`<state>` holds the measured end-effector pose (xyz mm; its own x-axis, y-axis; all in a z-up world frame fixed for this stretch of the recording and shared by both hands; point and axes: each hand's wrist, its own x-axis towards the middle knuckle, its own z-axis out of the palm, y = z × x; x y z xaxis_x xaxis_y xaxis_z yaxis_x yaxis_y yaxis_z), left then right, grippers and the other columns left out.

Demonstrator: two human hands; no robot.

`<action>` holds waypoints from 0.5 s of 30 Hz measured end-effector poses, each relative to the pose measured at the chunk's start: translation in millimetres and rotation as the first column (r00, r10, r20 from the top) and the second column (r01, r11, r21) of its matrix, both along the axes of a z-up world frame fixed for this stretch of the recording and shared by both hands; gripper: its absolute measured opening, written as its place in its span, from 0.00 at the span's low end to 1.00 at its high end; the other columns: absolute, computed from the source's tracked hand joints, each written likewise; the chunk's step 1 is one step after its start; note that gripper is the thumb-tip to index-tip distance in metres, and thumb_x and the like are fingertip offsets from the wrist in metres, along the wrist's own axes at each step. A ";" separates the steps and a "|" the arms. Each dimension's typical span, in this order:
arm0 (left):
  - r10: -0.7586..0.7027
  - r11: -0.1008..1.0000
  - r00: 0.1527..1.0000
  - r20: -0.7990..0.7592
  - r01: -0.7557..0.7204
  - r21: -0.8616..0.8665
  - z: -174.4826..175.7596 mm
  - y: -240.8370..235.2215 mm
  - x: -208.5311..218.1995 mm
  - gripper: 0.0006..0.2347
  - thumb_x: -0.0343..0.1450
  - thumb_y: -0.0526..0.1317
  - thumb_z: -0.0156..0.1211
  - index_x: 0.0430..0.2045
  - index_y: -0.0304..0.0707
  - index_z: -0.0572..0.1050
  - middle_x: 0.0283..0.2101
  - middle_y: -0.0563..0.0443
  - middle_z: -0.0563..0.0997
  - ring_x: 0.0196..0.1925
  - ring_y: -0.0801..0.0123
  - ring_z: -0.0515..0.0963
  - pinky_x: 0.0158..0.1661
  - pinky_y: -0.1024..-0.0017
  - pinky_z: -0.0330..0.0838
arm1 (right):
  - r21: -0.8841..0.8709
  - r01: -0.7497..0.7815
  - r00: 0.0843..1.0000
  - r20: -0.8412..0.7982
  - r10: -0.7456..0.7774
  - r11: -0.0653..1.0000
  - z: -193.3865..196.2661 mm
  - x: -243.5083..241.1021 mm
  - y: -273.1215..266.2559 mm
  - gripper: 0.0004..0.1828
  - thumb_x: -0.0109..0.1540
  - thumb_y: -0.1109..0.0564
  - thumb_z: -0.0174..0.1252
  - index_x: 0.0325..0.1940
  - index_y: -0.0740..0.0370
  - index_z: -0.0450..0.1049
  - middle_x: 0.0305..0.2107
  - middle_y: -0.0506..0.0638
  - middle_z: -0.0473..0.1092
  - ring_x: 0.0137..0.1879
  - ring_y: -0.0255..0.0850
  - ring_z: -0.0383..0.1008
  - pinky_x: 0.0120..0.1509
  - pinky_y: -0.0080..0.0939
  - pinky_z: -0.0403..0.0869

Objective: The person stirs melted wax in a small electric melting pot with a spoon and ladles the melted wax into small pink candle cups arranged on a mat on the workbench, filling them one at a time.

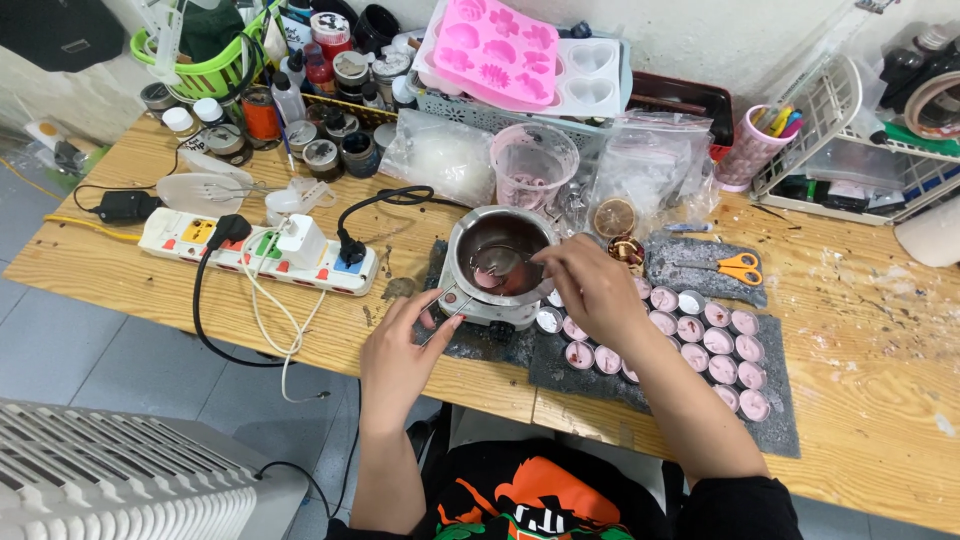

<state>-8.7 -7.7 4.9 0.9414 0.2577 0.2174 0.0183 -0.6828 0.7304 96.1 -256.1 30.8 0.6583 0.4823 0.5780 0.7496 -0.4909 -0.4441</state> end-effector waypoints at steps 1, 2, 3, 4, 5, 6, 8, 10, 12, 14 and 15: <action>-0.003 1.000 1.000 -0.002 0.003 0.001 -0.1 0.1 0.0 0.19 0.65 0.51 0.70 0.48 0.47 0.80 0.29 0.57 0.76 0.18 0.72 0.76 0.24 0.68 0.68 | 0.001 0.003 1.000 -0.002 -0.003 1.000 7.7 -3.3 0.8 0.05 0.68 0.63 0.55 0.47 0.63 0.76 0.32 0.50 0.74 0.38 0.38 0.77 0.37 0.36 0.76; -0.001 1.000 1.000 0.000 0.001 -0.017 -0.5 0.0 -0.2 0.19 0.65 0.51 0.70 0.48 0.48 0.81 0.29 0.58 0.77 0.18 0.73 0.77 0.24 0.69 0.68 | -0.060 -0.013 0.998 0.061 0.016 0.998 15.2 -6.8 1.4 0.05 0.67 0.63 0.57 0.46 0.62 0.76 0.32 0.50 0.74 0.39 0.41 0.76 0.37 0.39 0.74; 0.001 0.999 1.000 0.002 -0.001 -0.035 -0.8 -0.1 -0.4 0.19 0.65 0.51 0.70 0.48 0.48 0.81 0.29 0.58 0.77 0.18 0.74 0.78 0.23 0.70 0.68 | -0.122 -0.025 0.992 0.123 0.040 0.992 22.7 -10.3 2.0 0.05 0.65 0.63 0.58 0.45 0.62 0.76 0.31 0.50 0.73 0.41 0.44 0.75 0.38 0.41 0.73; -0.001 0.999 1.000 0.000 0.001 -0.035 -1.6 0.1 -0.2 0.19 0.65 0.51 0.70 0.48 0.48 0.81 0.29 0.58 0.77 0.18 0.74 0.78 0.23 0.70 0.68 | -0.122 -0.023 0.992 0.122 0.038 0.992 23.2 -9.9 2.0 0.05 0.65 0.63 0.58 0.45 0.62 0.76 0.31 0.50 0.73 0.41 0.44 0.75 0.38 0.41 0.73; -0.001 1.000 1.000 0.008 0.002 -0.029 -2.3 0.4 -0.1 0.19 0.65 0.50 0.70 0.49 0.48 0.81 0.29 0.58 0.77 0.18 0.74 0.78 0.23 0.70 0.68 | -0.132 -0.030 0.983 0.177 0.053 0.991 23.7 -9.7 2.1 0.05 0.64 0.63 0.59 0.45 0.62 0.76 0.33 0.51 0.74 0.44 0.46 0.75 0.41 0.42 0.74; -0.001 1.000 1.000 0.017 0.002 -0.024 -3.0 0.6 0.2 0.19 0.65 0.50 0.70 0.49 0.48 0.81 0.28 0.58 0.77 0.19 0.74 0.78 0.23 0.71 0.68 | -0.143 -0.037 0.970 0.232 0.069 0.989 24.6 -9.0 2.2 0.06 0.64 0.62 0.60 0.45 0.62 0.76 0.35 0.51 0.74 0.47 0.47 0.75 0.44 0.43 0.74; -0.002 1.000 1.000 0.022 0.002 -0.025 -2.4 0.3 0.2 0.19 0.65 0.50 0.70 0.49 0.48 0.81 0.28 0.58 0.77 0.18 0.74 0.78 0.23 0.71 0.68 | -0.141 -0.051 0.961 0.261 0.087 0.989 24.9 -6.9 2.8 0.07 0.64 0.62 0.60 0.46 0.62 0.76 0.37 0.51 0.74 0.50 0.48 0.75 0.48 0.45 0.74; -0.003 1.000 1.000 0.027 0.003 -0.025 -2.9 0.2 0.0 0.19 0.65 0.50 0.70 0.49 0.48 0.81 0.28 0.57 0.77 0.18 0.74 0.78 0.23 0.71 0.68 | -0.140 -0.065 0.952 0.289 0.104 0.988 22.9 -4.1 1.3 0.08 0.63 0.62 0.60 0.46 0.62 0.76 0.39 0.52 0.75 0.53 0.49 0.75 0.52 0.46 0.74; 0.000 1.000 0.999 0.043 0.001 -0.018 -4.2 0.6 0.1 0.19 0.65 0.50 0.71 0.49 0.48 0.81 0.29 0.58 0.78 0.18 0.74 0.78 0.23 0.71 0.68 | -0.129 -0.126 0.957 0.247 0.155 0.984 19.1 -0.3 -2.2 0.08 0.64 0.61 0.59 0.47 0.61 0.76 0.42 0.52 0.76 0.57 0.50 0.74 0.57 0.49 0.73; 0.000 0.999 1.000 0.028 0.001 -0.032 -3.1 1.9 0.9 0.19 0.65 0.50 0.70 0.49 0.49 0.81 0.29 0.59 0.78 0.19 0.75 0.78 0.22 0.72 0.68 | -0.123 -0.111 0.964 0.227 0.137 0.986 17.9 1.9 -7.7 0.06 0.65 0.61 0.59 0.46 0.60 0.76 0.42 0.52 0.76 0.58 0.49 0.74 0.58 0.50 0.72; 0.002 0.999 1.000 0.013 -0.002 -0.048 -2.5 2.6 1.4 0.19 0.65 0.50 0.70 0.49 0.49 0.81 0.30 0.59 0.78 0.19 0.76 0.77 0.22 0.72 0.68 | -0.119 -0.097 0.971 0.208 0.121 0.988 17.3 2.9 -10.4 0.05 0.65 0.61 0.59 0.45 0.60 0.76 0.42 0.52 0.76 0.58 0.49 0.74 0.58 0.50 0.72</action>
